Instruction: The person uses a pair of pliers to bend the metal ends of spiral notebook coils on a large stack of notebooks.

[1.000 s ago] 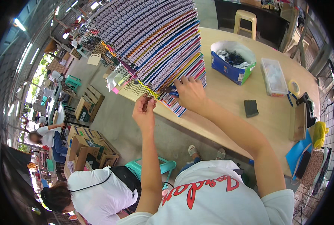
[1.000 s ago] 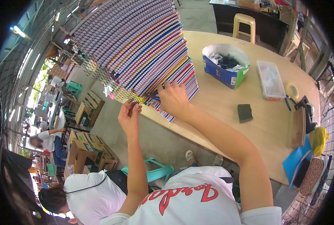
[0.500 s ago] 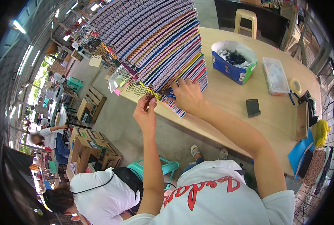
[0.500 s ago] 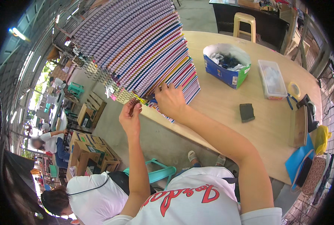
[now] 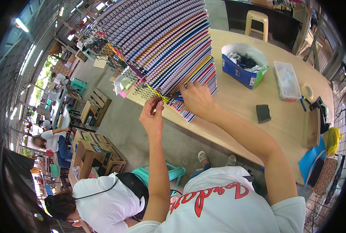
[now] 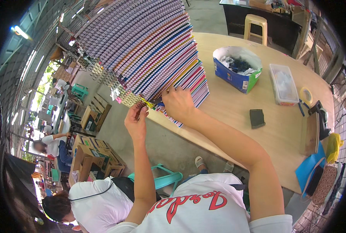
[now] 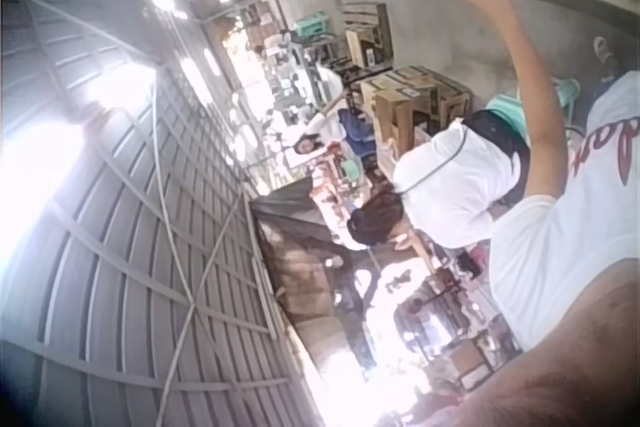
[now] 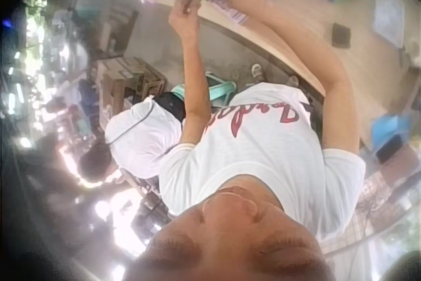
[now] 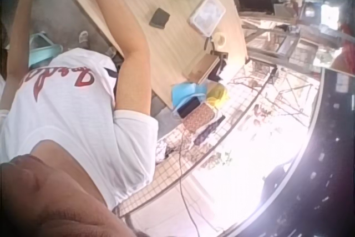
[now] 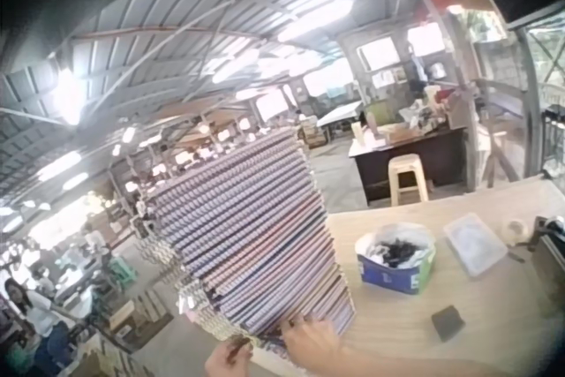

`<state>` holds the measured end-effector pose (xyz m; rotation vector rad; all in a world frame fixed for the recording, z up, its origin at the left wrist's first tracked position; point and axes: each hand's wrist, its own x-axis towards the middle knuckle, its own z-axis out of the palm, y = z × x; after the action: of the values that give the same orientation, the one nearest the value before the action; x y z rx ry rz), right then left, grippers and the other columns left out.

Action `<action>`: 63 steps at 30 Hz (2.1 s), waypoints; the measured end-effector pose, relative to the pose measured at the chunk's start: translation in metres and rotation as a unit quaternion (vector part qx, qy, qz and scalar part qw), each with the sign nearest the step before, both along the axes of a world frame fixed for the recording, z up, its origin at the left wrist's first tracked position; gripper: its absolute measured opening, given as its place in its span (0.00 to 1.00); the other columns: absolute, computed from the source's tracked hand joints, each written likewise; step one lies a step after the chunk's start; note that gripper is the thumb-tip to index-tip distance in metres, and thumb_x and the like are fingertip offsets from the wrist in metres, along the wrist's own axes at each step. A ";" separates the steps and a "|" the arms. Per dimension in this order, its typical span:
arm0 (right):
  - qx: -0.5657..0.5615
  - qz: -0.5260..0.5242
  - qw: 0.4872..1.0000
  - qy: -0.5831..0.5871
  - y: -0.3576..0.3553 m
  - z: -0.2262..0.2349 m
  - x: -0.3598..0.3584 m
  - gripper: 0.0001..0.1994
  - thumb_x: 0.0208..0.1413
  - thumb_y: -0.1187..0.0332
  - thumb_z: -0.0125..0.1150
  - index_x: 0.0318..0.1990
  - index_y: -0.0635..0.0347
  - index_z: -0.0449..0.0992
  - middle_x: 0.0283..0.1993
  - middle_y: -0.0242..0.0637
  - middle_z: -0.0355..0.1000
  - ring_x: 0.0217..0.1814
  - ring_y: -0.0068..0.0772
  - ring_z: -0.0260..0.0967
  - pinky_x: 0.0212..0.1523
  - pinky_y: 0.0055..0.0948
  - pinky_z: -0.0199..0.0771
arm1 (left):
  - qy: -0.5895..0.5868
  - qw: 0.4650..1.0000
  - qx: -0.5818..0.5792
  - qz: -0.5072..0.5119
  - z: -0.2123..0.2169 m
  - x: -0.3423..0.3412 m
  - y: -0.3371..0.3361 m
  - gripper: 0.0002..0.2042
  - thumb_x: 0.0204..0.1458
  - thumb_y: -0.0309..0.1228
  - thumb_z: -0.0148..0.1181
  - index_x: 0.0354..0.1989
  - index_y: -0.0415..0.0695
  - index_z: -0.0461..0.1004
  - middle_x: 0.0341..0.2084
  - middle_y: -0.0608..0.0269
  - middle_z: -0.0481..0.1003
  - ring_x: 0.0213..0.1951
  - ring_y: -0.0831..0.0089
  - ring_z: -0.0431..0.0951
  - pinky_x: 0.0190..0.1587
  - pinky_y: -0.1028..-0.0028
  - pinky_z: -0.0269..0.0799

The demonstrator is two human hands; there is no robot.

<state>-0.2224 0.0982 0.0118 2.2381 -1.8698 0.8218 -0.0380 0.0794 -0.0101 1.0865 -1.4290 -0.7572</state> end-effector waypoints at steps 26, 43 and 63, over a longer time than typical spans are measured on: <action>-0.008 -0.017 1.000 0.004 -0.002 0.002 0.006 0.17 0.42 0.63 0.66 0.40 0.61 0.76 0.40 0.41 0.72 0.42 0.40 0.73 0.35 0.46 0.70 | -0.016 1.000 -0.016 0.015 0.007 -0.002 0.000 0.12 0.54 0.22 0.62 0.45 0.30 0.75 0.35 0.58 0.78 0.34 0.75 0.78 0.39 0.75 0.79; 0.034 0.068 0.996 -0.042 -0.011 0.004 -0.004 0.09 0.46 0.70 0.58 0.34 0.65 0.76 0.30 0.48 0.76 0.30 0.50 0.78 0.28 0.43 0.78 | -0.027 0.998 -0.028 0.042 0.005 -0.005 0.002 0.11 0.54 0.23 0.62 0.44 0.29 0.76 0.32 0.58 0.79 0.31 0.76 0.79 0.35 0.77 0.77; 0.030 0.052 0.997 -0.050 -0.011 0.011 -0.004 0.12 0.45 0.71 0.57 0.39 0.65 0.75 0.32 0.50 0.74 0.30 0.49 0.77 0.29 0.47 0.76 | 0.029 1.000 -0.006 -0.006 0.016 -0.007 0.000 0.10 0.57 0.23 0.59 0.44 0.29 0.74 0.35 0.57 0.78 0.34 0.74 0.79 0.38 0.73 0.81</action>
<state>-0.2267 0.0873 0.0233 2.3907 -1.8579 0.9221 -0.0454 0.0793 0.0056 1.0400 -1.3891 -0.7823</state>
